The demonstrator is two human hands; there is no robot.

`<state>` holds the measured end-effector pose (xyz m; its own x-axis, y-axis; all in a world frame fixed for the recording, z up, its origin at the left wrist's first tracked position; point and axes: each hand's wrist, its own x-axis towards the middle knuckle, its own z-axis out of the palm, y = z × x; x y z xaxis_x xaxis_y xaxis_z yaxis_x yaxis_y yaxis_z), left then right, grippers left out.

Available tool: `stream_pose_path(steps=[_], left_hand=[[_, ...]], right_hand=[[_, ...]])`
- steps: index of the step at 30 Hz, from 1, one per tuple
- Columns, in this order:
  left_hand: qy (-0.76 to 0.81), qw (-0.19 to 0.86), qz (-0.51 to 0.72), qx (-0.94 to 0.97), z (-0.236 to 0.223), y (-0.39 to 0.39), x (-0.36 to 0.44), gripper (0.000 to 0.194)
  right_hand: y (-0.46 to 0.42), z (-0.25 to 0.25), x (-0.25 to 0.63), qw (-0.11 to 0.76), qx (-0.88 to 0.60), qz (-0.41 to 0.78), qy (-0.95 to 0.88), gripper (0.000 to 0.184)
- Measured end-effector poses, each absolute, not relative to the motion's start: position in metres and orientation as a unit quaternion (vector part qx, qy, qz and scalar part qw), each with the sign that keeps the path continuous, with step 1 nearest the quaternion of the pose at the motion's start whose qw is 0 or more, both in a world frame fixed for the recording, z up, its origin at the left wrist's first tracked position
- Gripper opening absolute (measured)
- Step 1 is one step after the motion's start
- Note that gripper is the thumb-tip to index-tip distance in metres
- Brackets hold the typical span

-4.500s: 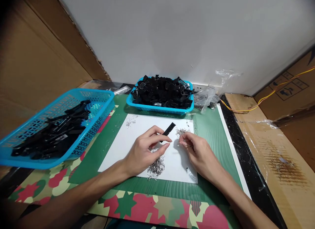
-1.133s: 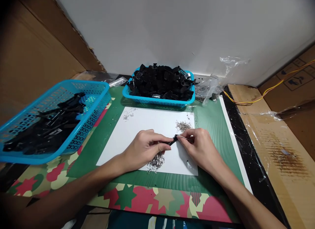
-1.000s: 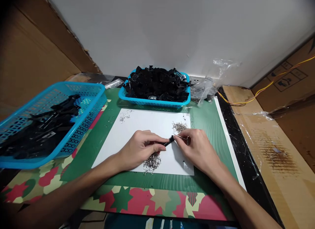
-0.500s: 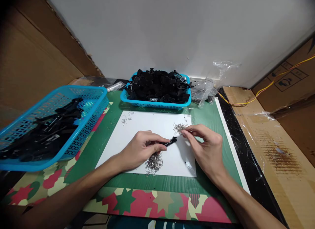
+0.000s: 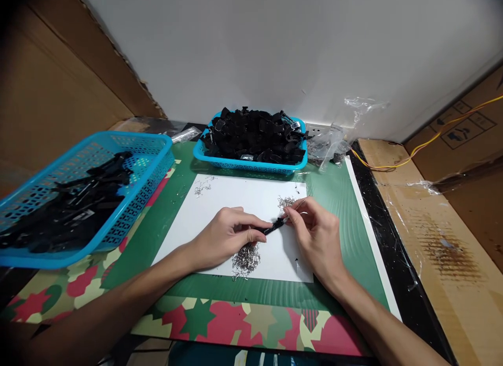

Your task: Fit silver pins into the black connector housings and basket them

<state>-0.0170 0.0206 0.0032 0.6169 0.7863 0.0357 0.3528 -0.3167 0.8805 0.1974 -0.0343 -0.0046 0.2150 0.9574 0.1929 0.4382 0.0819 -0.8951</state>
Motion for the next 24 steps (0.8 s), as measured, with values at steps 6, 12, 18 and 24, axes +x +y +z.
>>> stream_pose_path(steps=[6,12,18,24], left_hand=[[0.373,0.483,0.227,0.759,0.003,0.021,-0.016,0.019],[0.384,0.468,0.239,0.759,0.011,0.019,-0.015,0.018],[0.37,0.426,0.276,0.778,0.022,0.022,-0.021,0.031],[0.398,0.394,0.335,0.757,0.036,0.038,-0.021,0.033]], right_hand=[[-0.032,-0.006,0.196,0.49,-0.614,0.299,-0.542,0.023],[-0.029,-0.008,0.19,0.503,-0.593,0.315,-0.544,0.025],[-0.028,-0.003,0.186,0.576,-0.535,0.351,-0.509,0.029],[-0.029,-0.008,0.181,0.577,-0.495,0.406,-0.507,0.031]])
